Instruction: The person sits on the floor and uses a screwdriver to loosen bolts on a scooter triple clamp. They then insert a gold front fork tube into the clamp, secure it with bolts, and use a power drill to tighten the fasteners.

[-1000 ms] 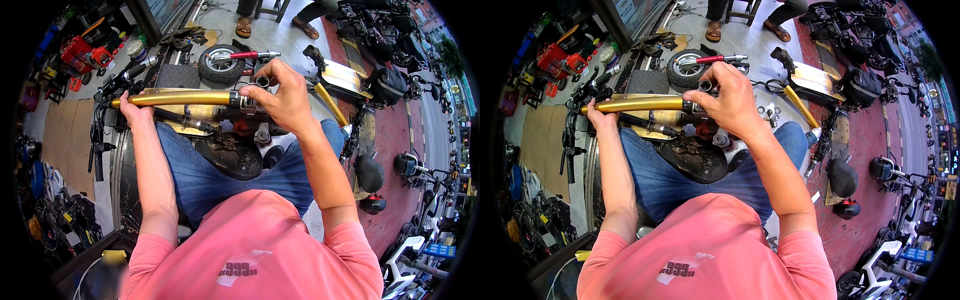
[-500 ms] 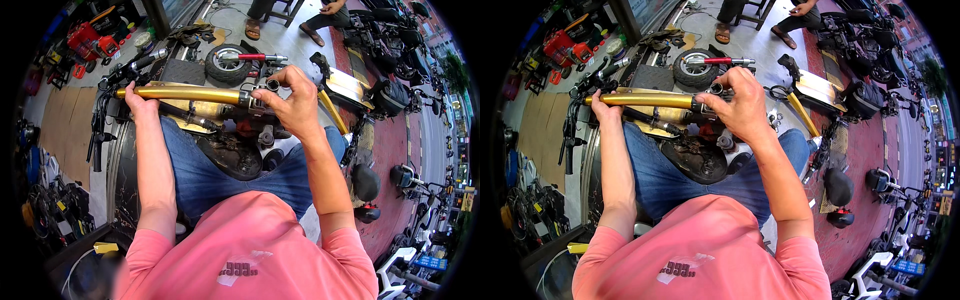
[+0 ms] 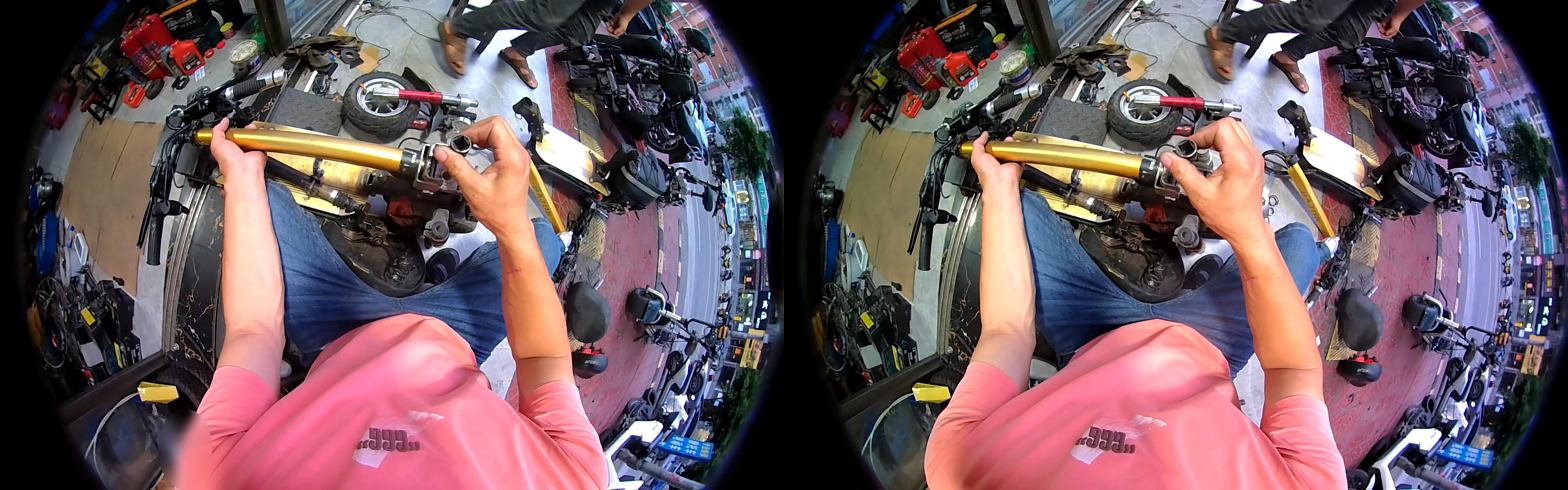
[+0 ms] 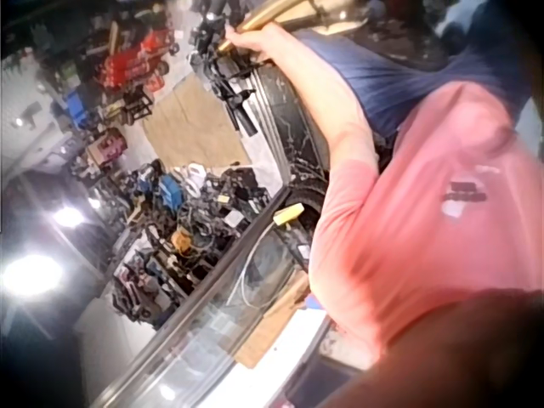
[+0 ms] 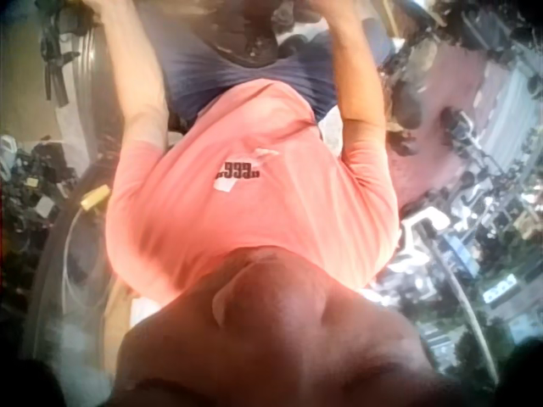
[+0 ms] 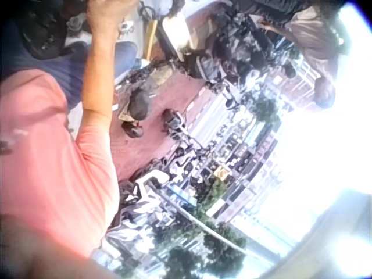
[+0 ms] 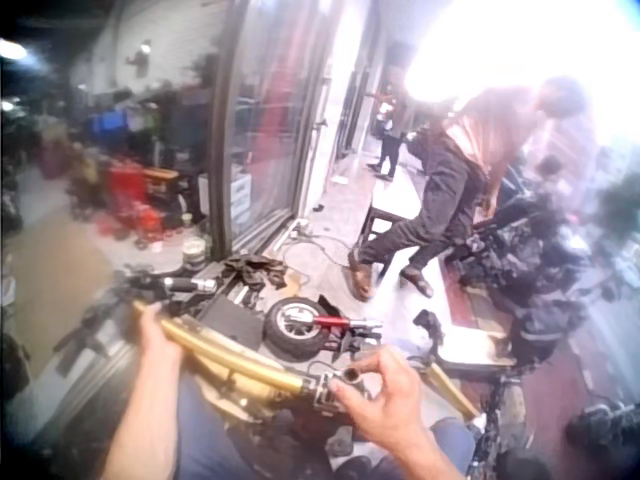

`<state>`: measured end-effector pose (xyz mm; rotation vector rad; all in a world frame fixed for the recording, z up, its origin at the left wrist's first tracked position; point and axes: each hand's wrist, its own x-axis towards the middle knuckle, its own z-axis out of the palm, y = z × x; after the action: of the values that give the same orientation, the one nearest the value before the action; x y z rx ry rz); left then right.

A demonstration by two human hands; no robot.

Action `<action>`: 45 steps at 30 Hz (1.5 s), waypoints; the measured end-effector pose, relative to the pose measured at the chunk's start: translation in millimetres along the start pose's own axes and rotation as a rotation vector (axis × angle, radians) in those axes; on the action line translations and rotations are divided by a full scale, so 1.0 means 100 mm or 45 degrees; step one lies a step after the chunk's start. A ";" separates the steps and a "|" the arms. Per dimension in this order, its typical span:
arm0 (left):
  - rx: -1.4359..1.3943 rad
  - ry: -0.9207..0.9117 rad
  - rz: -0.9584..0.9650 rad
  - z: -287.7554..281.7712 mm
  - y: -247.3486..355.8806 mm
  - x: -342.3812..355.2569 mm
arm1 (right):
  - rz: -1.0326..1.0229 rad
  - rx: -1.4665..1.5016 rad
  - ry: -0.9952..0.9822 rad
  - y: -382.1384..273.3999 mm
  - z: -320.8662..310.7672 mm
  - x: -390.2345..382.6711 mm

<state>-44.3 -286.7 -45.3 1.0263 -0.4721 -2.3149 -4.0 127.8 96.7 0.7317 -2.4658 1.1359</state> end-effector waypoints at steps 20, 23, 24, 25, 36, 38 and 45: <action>0.031 0.001 -0.018 -0.01 0.01 -0.03 | -0.041 0.112 0.034 -0.04 0.00 0.00; 0.029 -0.063 -0.031 -0.07 0.02 0.10 | -0.052 0.186 -0.147 0.05 -0.05 0.11; 0.037 -0.066 -0.035 -0.07 0.02 0.11 | -0.084 0.213 -0.212 0.09 -0.07 0.18; 0.045 -0.068 -0.037 -0.08 0.04 0.11 | 0.003 0.317 -0.397 0.09 -0.08 0.26; 0.059 -0.044 0.005 -0.02 0.02 -0.01 | 0.147 0.694 -0.946 0.21 0.10 0.50; 0.069 -0.060 0.002 -0.04 0.01 0.01 | 0.202 0.594 -0.667 0.12 0.16 0.37; 0.124 -0.106 0.034 -0.11 0.05 0.16 | 0.185 -0.006 0.362 -0.09 0.55 0.11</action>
<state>-43.3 -301.7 -58.4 0.9652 -0.6337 -2.3375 -12.7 77.0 72.8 0.3639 -2.3080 1.1931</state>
